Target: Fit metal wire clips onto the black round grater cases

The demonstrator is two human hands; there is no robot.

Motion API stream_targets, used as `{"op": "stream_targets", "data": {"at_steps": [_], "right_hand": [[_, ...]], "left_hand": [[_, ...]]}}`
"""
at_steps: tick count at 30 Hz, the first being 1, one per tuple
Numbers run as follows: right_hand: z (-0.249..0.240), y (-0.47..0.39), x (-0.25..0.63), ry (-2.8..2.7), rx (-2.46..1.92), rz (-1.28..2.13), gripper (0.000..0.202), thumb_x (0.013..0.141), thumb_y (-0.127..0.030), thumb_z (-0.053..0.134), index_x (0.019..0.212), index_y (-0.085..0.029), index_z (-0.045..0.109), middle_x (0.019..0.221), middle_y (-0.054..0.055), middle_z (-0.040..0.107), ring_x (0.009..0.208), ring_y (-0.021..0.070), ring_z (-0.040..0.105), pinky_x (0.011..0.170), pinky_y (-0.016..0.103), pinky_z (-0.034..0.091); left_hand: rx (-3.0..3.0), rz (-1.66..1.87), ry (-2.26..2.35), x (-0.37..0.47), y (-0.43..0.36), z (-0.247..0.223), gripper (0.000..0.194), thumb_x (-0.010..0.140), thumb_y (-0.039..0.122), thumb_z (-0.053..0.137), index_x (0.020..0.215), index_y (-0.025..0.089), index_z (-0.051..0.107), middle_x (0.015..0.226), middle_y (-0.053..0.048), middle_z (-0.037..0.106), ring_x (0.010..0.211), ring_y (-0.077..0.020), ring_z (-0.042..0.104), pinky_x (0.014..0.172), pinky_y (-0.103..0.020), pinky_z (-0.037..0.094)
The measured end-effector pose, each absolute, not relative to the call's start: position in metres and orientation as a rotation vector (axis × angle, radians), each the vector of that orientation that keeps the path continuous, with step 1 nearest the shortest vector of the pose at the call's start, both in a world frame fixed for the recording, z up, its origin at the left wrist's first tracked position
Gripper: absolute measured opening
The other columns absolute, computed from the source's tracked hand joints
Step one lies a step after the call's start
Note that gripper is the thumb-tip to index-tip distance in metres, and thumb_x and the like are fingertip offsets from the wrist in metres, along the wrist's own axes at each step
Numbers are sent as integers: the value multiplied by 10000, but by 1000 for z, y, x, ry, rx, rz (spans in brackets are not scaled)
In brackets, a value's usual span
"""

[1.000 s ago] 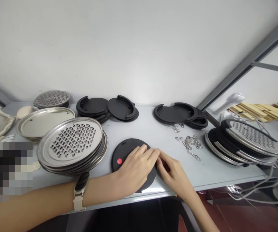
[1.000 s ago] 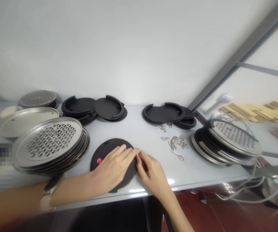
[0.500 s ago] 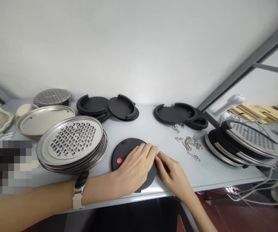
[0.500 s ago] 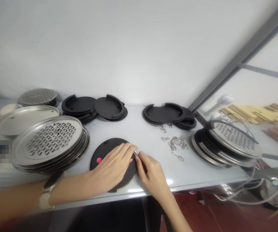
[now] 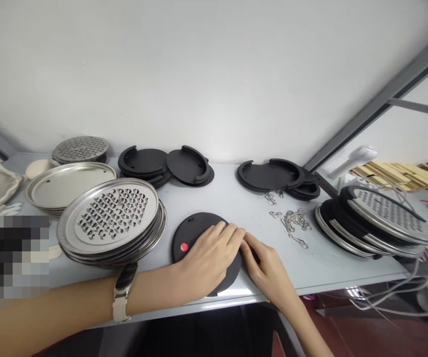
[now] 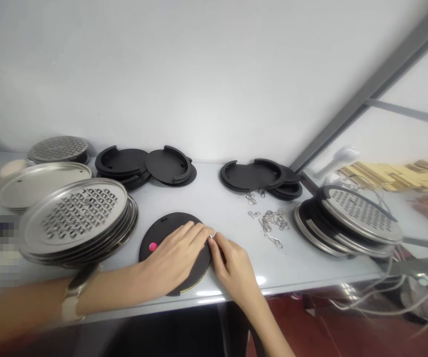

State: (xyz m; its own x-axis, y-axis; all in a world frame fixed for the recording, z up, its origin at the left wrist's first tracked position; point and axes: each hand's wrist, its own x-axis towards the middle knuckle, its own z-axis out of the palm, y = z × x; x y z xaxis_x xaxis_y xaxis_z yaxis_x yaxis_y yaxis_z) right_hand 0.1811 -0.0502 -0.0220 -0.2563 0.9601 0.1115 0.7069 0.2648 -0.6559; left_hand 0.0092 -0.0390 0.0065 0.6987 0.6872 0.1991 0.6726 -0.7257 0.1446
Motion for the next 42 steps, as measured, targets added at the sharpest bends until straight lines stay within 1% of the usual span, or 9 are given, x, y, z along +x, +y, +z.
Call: {"op": "stream_targets", "data": {"at_steps": [3,7,12,16,24,30,36,42], "right_hand": [[-22,-51,182,-2030,-1504,695,255,984,-331,327,774,-220,417,666,-13,507,597,140,483,595,250,366],[-24,-51,183,-2018,-1490,697,264,984,-340,333,766,-220,421,640,-26,474,568,131,441,573,246,348],[-27,-50,184,-2011,-1469,687,232,975,-335,355,801,-217,453,673,-15,513,590,134,469,585,245,361],[-27,-50,184,-2002,-1466,699,229,975,-331,355,791,-220,435,697,-7,530,608,137,480,593,246,365],[-26,-51,185,-2022,-1469,704,222,978,-312,336,805,-221,443,648,-29,470,568,130,425,567,250,338],[-26,-51,185,-2016,-1463,681,221,967,-297,360,770,-217,421,628,-44,439,549,115,404,552,241,329],[-27,-52,185,-2006,-1446,640,236,959,-287,380,735,-214,390,600,-61,386,520,95,373,522,224,314],[-29,-53,186,-2019,-1429,580,243,953,-274,394,719,-217,360,589,-67,370,505,89,365,506,216,309]], "left_hand": [[2836,402,1106,8,-39,5,389,772,22,434,1152,105,427,1086,-88,507,939,-227,439,900,-373,406],[2831,428,1090,7,-37,2,439,749,16,444,1178,109,418,1083,-73,518,935,-223,439,904,-367,412],[2894,428,1083,7,-36,2,387,752,34,458,1127,126,451,1099,-80,514,933,-230,439,892,-372,413],[2884,443,1095,7,-37,2,363,760,38,451,1114,122,465,1075,-76,508,917,-223,441,872,-356,417],[2931,427,1087,8,-36,-1,313,759,45,457,1061,123,494,1027,-72,501,866,-219,425,829,-358,417],[2975,408,1057,9,-35,-1,247,775,68,476,1012,133,506,1003,-73,501,850,-219,421,798,-363,412],[2927,416,1057,9,-35,-2,284,747,42,485,1013,143,487,998,-59,501,831,-205,419,783,-346,417],[2879,428,1039,9,-35,-2,362,703,20,484,1046,135,459,1001,-53,497,854,-206,418,778,-342,422]]}}
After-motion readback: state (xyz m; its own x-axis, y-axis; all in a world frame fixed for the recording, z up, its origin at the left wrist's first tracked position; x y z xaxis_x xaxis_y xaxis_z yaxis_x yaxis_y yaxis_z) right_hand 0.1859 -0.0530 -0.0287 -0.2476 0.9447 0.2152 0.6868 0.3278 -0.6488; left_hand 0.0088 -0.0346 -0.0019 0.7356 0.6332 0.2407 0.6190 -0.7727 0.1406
